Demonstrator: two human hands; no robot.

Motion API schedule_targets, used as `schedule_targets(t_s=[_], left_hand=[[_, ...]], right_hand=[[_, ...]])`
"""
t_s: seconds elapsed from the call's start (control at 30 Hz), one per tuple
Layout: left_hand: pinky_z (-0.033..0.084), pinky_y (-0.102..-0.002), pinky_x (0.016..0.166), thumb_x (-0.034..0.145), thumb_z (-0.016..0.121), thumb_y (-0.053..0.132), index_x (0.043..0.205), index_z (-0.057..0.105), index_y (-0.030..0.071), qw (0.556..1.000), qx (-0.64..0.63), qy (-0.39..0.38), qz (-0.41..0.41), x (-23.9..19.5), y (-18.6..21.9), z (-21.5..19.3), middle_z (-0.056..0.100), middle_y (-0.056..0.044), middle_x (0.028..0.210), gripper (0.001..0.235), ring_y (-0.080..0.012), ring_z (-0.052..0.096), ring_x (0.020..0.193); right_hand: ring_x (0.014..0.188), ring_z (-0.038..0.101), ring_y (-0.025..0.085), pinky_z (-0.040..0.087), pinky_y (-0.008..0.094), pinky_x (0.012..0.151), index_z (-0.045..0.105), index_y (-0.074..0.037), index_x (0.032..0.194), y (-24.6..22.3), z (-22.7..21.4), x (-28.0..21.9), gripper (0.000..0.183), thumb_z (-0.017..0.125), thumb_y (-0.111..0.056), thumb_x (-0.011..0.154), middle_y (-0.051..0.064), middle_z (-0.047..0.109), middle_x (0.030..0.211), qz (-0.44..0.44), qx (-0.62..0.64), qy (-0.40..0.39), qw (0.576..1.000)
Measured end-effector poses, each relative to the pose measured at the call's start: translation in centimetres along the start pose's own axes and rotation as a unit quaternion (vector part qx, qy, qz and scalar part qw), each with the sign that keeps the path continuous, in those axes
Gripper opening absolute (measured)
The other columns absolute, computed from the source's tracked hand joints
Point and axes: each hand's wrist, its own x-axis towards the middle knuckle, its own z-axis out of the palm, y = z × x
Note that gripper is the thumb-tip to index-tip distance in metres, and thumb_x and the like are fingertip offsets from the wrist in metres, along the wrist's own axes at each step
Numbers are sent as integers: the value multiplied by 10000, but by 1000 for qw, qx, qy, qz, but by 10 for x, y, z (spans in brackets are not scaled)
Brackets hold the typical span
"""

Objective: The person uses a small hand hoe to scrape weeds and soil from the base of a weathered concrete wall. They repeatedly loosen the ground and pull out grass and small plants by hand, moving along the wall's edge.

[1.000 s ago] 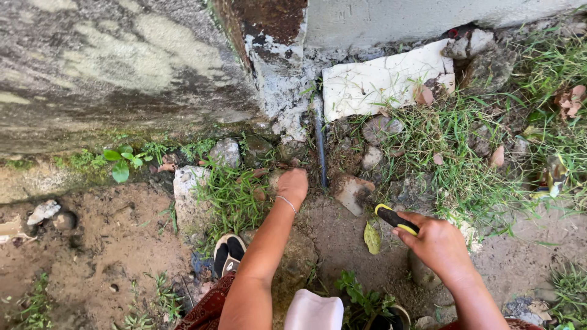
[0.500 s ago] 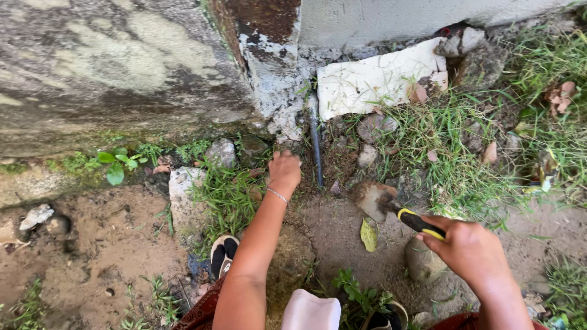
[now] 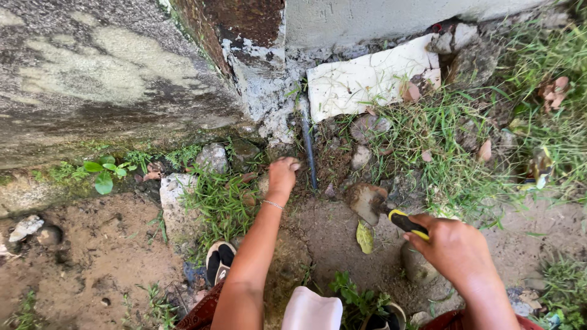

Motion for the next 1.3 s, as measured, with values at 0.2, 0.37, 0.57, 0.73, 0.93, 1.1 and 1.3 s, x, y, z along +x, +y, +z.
schedule_targets(t_s=[0.2, 0.37, 0.57, 0.73, 0.93, 1.1, 1.3], left_hand=[[577, -424, 846, 894, 724, 394, 965, 725, 1, 978, 105, -163, -79, -29, 78, -9, 718, -158, 976, 399, -318, 684, 922], [566, -472, 834, 699, 765, 325, 1061, 680, -27, 955, 247, -163, -4, -62, 83, 5, 712, -189, 1033, 512, -375, 658, 1016], [576, -422, 713, 1005, 597, 117, 948, 689, 60, 979, 14, -180, -98, -44, 83, 10, 715, -159, 846, 122, -279, 703, 758], [587, -359, 771, 1055, 636, 309, 970, 691, 80, 978, -94, -179, 44, -41, 188, 14, 713, -81, 884, 250, -241, 699, 812], [514, -460, 970, 682, 738, 647, 1424, 538, 59, 991, 133, -13, -7, -33, 156, -74, 617, -163, 1343, 968, -320, 598, 1186], [223, -683, 1120, 701, 800, 654, 1583, 93, 146, 918, 263, -140, -261, -28, 30, -155, 92, -146, 1688, 1239, -440, 82, 1557], [549, -461, 1013, 878, 741, 501, 1679, -9, 158, 868, 233, -173, -403, -60, -61, -114, 27, -184, 1754, 1149, -403, 530, 1353]], right_hand=[[634, 746, 276, 625, 407, 610, 754, -355, 1131, 4, 0, 6, 390, 700, -564, 806, 68, 739, 689, 9, -10, -12, 1000], [638, 747, 287, 623, 417, 617, 758, -350, 1125, 7, 4, 5, 400, 702, -570, 796, 73, 741, 690, 10, 0, -7, 1000], [630, 753, 265, 631, 398, 621, 725, -377, 1196, 15, 7, 2, 439, 673, -599, 821, 70, 737, 663, 23, -33, -42, 998], [646, 752, 290, 628, 419, 619, 736, -367, 1185, 20, 13, 0, 450, 682, -594, 800, 80, 742, 693, 5, 1, -3, 1000], [693, 764, 302, 640, 431, 663, 731, -377, 1212, 19, 15, 0, 461, 677, -600, 812, 92, 760, 722, 20, -5, -21, 1000], [740, 772, 309, 650, 438, 707, 730, -385, 1222, 16, 20, -2, 451, 667, -599, 830, 92, 767, 749, 34, -24, -43, 998], [720, 768, 312, 641, 442, 701, 750, -334, 1188, 13, 20, 1, 476, 689, -597, 796, 103, 760, 712, 23, -8, -15, 1000]])
